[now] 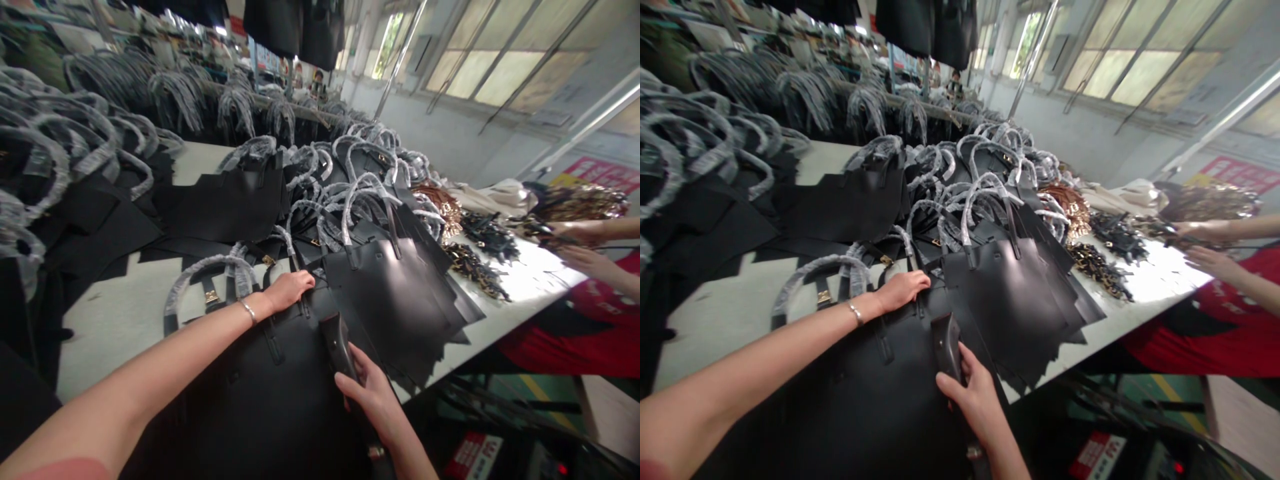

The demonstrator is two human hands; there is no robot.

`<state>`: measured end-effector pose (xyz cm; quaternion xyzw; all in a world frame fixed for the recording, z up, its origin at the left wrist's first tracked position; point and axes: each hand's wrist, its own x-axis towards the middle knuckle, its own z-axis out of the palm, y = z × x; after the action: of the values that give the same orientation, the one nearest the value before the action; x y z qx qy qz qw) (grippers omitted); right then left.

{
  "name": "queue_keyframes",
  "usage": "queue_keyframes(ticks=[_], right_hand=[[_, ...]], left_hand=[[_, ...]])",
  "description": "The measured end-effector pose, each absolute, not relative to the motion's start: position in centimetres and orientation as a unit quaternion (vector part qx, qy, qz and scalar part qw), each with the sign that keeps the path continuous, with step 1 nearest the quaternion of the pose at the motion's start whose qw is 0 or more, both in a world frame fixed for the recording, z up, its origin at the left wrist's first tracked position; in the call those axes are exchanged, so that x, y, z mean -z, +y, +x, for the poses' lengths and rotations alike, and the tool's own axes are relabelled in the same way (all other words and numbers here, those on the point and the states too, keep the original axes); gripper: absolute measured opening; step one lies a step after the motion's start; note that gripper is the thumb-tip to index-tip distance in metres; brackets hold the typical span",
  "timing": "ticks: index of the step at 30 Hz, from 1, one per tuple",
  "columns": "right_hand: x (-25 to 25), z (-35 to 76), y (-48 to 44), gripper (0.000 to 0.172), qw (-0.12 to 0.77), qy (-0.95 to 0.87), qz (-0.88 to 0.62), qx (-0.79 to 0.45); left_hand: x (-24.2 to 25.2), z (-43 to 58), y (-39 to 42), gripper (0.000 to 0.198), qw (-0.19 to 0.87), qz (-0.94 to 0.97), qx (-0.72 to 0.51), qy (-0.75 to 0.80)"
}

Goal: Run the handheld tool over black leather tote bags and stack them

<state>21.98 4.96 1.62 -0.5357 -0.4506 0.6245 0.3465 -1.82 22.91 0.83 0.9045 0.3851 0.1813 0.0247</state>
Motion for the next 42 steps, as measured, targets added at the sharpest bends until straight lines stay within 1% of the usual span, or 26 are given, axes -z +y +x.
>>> queue_keyframes(ticks=[2, 5, 8, 10, 15, 17, 19, 21, 22, 24, 26, 27, 29, 31, 33, 37, 40, 42], right_hand=[[-1.7, 22.0, 5.0, 0.087, 0.342, -0.451, -0.533, -0.629], [-1.8, 22.0, 5.1, 0.087, 0.34, -0.452, -0.529, -0.633], [-1.8, 22.0, 5.1, 0.087, 0.34, -0.449, -0.535, -0.63], [-1.7, 22.0, 5.1, 0.086, 0.341, -0.45, -0.538, -0.626], [-1.6, 22.1, 5.1, 0.084, 0.35, -0.456, -0.542, -0.613], [-1.5, 22.1, 5.1, 0.087, 0.348, -0.453, -0.544, -0.615], [-1.4, 22.0, 5.0, 0.095, 0.349, -0.449, -0.549, -0.612], [-1.3, 21.8, 4.8, 0.1, 0.352, -0.46, -0.562, -0.59], [-1.2, 21.8, 4.7, 0.099, 0.355, -0.473, -0.57, -0.57], [-1.3, 21.8, 4.5, 0.092, 0.356, -0.508, -0.583, -0.526], [-1.6, 21.8, 4.6, 0.082, 0.341, -0.537, -0.585, -0.504], [-1.9, 21.9, 4.8, 0.08, 0.332, -0.542, -0.582, -0.507], [-2.8, 21.9, 5.4, 0.081, 0.315, -0.541, -0.572, -0.531], [-4.2, 21.8, 6.3, 0.085, 0.302, -0.526, -0.563, -0.562], [-5.7, 21.5, 7.3, 0.082, 0.278, -0.514, -0.557, -0.59], [-7.9, 20.6, 9.4, 0.064, 0.197, -0.517, -0.535, -0.638], [-8.2, 19.4, 11.3, 0.051, 0.147, -0.51, -0.525, -0.665], [-8.2, 18.7, 12.4, 0.044, 0.14, -0.506, -0.527, -0.669]], left_hand=[[-0.6, -2.8, 22.8, 0.018, 0.052, 0.903, -0.189, 0.382], [-0.5, -3.7, 22.1, 0.018, 0.067, 0.931, -0.184, 0.307], [-0.9, -4.0, 21.6, 0.018, 0.019, 0.964, -0.163, 0.21], [-1.3, -4.0, 21.5, 0.016, -0.014, 0.972, -0.154, 0.177], [-1.7, -3.3, 20.9, 0.012, -0.071, 0.978, -0.121, 0.157], [-1.6, -2.8, 20.5, 0.014, -0.084, 0.978, -0.105, 0.161], [-1.4, -2.2, 20.0, 0.012, -0.066, 0.969, -0.107, 0.211], [-1.4, -1.8, 19.4, 0.011, -0.017, 0.937, -0.129, 0.324], [-1.3, -1.7, 19.0, 0.012, 0.009, 0.91, -0.146, 0.389], [-1.3, -1.5, 17.6, 0.015, 0.039, 0.843, -0.183, 0.505], [-1.2, -1.4, 15.6, 0.016, 0.025, 0.798, -0.198, 0.568], [-1.1, -1.4, 14.4, 0.021, 0.014, 0.784, -0.199, 0.588], [-0.7, -1.3, 12.0, 0.029, -0.001, 0.767, -0.195, 0.611], [-0.1, -1.3, 10.0, 0.025, 0.019, 0.746, -0.218, 0.629], [0.5, -1.4, 8.7, 0.018, 0.054, 0.721, -0.268, 0.637], [1.2, -1.6, 7.9, 0.013, 0.092, 0.713, -0.336, 0.609], [1.4, -1.6, 7.9, 0.011, 0.083, 0.722, -0.333, 0.6], [1.3, -1.4, 8.0, 0.008, 0.073, 0.727, -0.32, 0.604]])
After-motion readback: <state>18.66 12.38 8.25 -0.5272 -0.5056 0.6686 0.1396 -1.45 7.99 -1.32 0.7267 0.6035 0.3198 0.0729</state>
